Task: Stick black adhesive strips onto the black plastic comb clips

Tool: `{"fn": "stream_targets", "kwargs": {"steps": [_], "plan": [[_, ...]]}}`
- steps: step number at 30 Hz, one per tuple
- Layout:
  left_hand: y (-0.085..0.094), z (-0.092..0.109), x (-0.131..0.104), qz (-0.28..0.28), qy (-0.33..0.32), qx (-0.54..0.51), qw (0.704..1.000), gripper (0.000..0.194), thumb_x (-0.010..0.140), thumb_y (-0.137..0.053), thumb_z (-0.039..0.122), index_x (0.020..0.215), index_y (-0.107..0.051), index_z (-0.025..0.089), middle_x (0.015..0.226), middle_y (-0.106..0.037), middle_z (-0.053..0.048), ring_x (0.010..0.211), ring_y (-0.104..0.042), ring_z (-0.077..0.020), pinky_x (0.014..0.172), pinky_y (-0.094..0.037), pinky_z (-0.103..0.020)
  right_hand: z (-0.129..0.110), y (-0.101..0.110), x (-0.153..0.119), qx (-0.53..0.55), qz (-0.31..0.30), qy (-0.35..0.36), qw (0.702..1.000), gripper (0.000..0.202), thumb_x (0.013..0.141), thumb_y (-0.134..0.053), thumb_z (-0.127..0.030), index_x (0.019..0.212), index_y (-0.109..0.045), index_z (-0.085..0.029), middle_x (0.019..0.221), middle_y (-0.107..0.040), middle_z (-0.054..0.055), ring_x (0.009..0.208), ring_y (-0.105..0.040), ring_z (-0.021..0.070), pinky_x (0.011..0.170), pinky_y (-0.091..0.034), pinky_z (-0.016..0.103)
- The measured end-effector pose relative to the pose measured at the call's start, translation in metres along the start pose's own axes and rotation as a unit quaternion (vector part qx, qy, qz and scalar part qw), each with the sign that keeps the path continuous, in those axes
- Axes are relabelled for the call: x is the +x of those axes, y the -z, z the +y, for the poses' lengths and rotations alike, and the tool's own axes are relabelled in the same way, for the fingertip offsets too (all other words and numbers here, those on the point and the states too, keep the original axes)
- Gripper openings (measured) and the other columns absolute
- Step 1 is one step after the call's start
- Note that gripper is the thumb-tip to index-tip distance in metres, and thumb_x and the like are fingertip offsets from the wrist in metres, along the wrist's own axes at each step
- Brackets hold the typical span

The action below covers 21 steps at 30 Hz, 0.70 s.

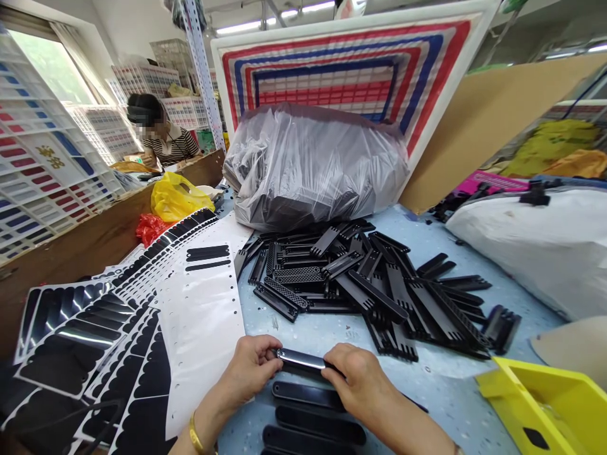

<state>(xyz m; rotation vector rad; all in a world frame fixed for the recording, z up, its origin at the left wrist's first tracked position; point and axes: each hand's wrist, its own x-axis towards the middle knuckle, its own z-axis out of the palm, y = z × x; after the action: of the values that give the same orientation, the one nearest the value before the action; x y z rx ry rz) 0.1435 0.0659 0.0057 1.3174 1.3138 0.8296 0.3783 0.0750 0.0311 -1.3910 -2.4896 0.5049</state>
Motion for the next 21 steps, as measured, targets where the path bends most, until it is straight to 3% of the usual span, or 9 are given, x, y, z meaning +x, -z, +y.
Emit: {"fn": "stream_targets", "kwargs": {"steps": [13,21], "plan": [[0.0,-0.001,0.0,0.002,-0.003,0.013,1.0,0.025,0.065,-0.056,0.015,0.083,-0.072,0.011,0.054,-0.05,0.005,0.052,-0.045,-0.0121,0.051,-0.034,-0.024,-0.013,0.01,0.008,-0.049,-0.078,-0.031,0.995,0.019,0.085,-0.054,-0.014,0.081,-0.073,-0.017,0.084,-0.074,0.01,0.081,-0.068,0.0241,0.073,-0.05,0.032],[-0.001,-0.006,0.001,0.008,-0.011,-0.001,1.0,0.034,0.064,-0.057,0.017,0.092,-0.075,0.009,0.055,-0.052,0.004,0.053,-0.046,-0.0124,0.052,-0.035,-0.024,-0.017,0.011,0.01,-0.069,-0.09,-0.04,0.993,0.017,0.086,-0.057,-0.014,0.081,-0.073,-0.017,0.085,-0.074,0.009,0.08,-0.068,0.0232,0.072,-0.05,0.032]]}}
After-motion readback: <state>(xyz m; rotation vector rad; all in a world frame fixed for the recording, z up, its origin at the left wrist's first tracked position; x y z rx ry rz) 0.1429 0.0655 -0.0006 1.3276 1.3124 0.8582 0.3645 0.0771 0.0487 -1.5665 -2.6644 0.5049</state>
